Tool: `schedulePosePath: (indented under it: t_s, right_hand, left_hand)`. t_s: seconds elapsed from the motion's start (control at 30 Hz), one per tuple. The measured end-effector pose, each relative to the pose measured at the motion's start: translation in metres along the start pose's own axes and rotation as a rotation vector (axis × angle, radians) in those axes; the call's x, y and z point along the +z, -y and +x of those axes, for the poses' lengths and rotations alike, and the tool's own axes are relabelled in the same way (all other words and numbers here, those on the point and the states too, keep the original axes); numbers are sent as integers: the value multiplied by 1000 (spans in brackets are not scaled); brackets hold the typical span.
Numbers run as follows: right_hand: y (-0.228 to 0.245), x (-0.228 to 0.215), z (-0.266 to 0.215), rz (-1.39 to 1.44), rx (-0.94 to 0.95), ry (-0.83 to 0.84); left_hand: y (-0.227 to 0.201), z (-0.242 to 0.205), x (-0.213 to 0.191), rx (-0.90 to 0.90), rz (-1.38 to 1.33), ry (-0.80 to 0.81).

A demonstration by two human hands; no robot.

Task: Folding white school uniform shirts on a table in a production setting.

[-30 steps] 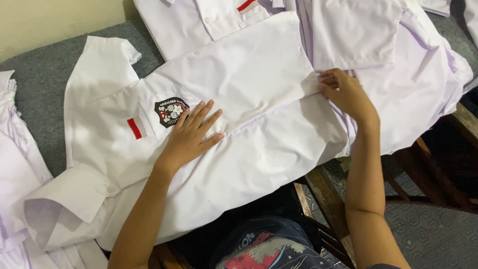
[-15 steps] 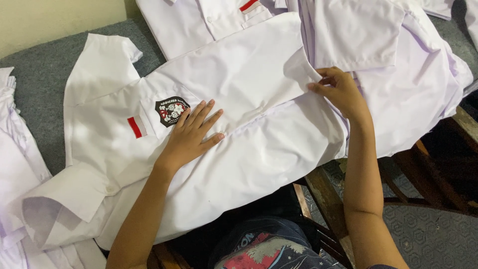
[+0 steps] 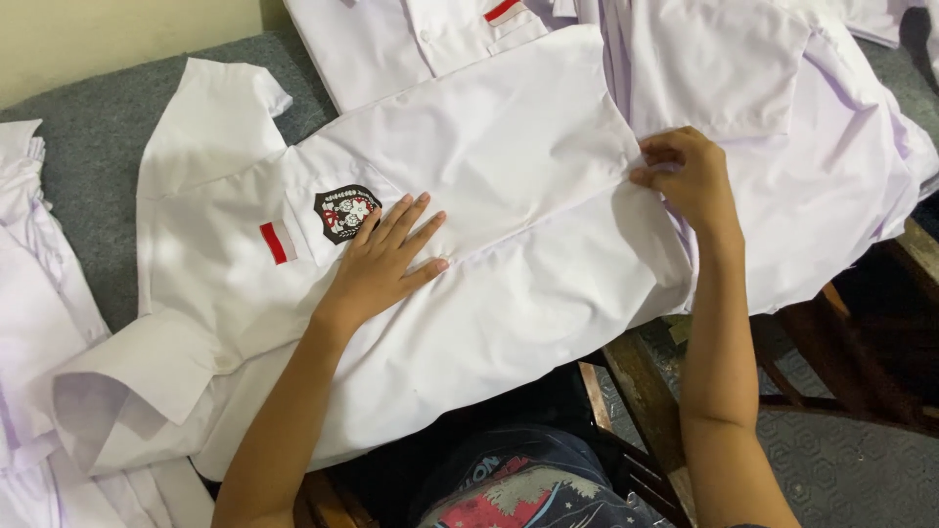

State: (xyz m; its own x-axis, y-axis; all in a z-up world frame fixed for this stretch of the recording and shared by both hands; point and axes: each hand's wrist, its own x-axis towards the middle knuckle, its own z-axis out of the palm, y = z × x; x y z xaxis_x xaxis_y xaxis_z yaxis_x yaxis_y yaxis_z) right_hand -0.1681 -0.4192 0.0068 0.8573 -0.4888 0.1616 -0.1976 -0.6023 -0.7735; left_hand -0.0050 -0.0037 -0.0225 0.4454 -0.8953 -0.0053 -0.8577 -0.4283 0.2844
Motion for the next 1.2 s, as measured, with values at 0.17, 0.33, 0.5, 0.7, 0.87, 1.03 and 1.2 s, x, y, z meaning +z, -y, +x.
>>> schedulePosePath:
  t_s: [0.17, 0.33, 0.5, 0.7, 0.87, 1.03, 1.2]
  right_hand:
    - [-16, 6, 1, -71, -56, -24]
    - [8, 13, -5, -345, -214, -74]
    - [81, 19, -40, -219, -300, -18]
    - [87, 73, -54, -311, -577, 166]
    - [80, 82, -57, -387, -621, 80]
    - [70, 88, -59, -417, -703, 30]
    - [66, 102, -59, -495, -732, 2]
  left_hand:
    - [-1, 0, 1, -3, 8, -1]
    - [0, 1, -4, 4, -12, 4]
    - [-14, 10, -22, -13, 17, 42]
    - [-66, 79, -9, 140, 42, -56]
    - [-65, 112, 5, 139, -184, -4]
    - [-62, 114, -6, 8, -413, 125]
    - [-60, 109, -18, -94, -531, 214]
